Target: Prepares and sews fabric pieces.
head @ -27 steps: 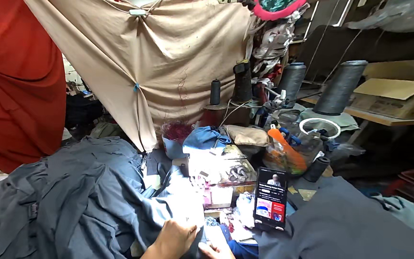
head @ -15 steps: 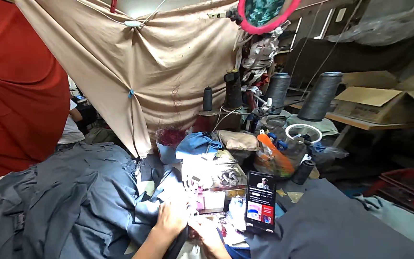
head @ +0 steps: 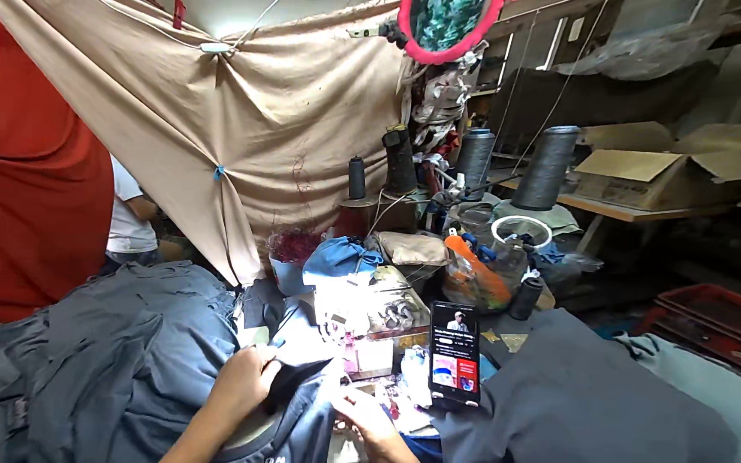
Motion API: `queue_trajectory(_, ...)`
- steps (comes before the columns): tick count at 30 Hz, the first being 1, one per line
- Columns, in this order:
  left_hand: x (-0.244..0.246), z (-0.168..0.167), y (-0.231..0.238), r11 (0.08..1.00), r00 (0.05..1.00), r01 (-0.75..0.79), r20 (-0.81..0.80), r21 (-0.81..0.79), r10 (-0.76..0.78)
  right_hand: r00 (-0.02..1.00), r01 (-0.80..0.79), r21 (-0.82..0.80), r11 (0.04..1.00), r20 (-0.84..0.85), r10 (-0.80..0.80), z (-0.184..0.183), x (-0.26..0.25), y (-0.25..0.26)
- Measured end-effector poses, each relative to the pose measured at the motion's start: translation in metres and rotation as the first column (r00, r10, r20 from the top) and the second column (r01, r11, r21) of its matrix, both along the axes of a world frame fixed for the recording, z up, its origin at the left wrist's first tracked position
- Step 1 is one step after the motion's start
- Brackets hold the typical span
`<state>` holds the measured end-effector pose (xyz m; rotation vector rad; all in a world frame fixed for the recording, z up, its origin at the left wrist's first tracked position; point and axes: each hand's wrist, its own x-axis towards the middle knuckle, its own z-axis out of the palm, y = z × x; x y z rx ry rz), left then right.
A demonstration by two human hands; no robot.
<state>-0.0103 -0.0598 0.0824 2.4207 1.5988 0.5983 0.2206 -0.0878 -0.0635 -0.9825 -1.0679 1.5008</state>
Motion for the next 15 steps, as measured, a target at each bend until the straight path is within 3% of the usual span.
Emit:
queue_trajectory(3,0.007,0.027,0.023,0.977,0.998,-0.069,-0.014,-0.204,0.067,0.990,-0.055,-0.017,0.998,-0.128,0.052,0.003,0.002,-0.009)
queue_trajectory(5,0.009,0.030,0.038,0.978,0.998,-0.062,-0.005,-0.200,0.062,0.931,-0.206,-0.039,0.978,-0.314,0.184,0.010,0.009,-0.016)
queue_trajectory(6,0.008,0.027,0.044,0.983,0.999,-0.038,0.011,-0.177,0.040,0.919,-0.252,-0.031,0.967,-0.321,0.229,0.013,0.012,-0.018)
queue_trajectory(8,0.010,0.022,0.053,0.991,1.000,-0.018,0.006,-0.132,0.019,0.964,-0.225,-0.004,0.974,-0.144,0.222,0.016,0.013,-0.018)
queue_trajectory(10,0.014,0.022,0.056,0.991,0.991,-0.083,-0.116,-0.106,0.071,0.994,-0.096,0.032,0.995,0.049,0.094,0.010,0.007,-0.015)
queue_trajectory(12,0.018,0.024,0.054,0.988,0.973,-0.138,-0.198,-0.073,0.122,0.998,0.021,0.052,0.998,0.064,-0.025,0.004,0.005,-0.010)
queue_trajectory(15,0.013,0.016,0.055,0.994,0.984,-0.103,-0.145,0.038,0.107,0.993,0.097,0.071,0.993,0.058,-0.101,-0.006,0.006,-0.005)
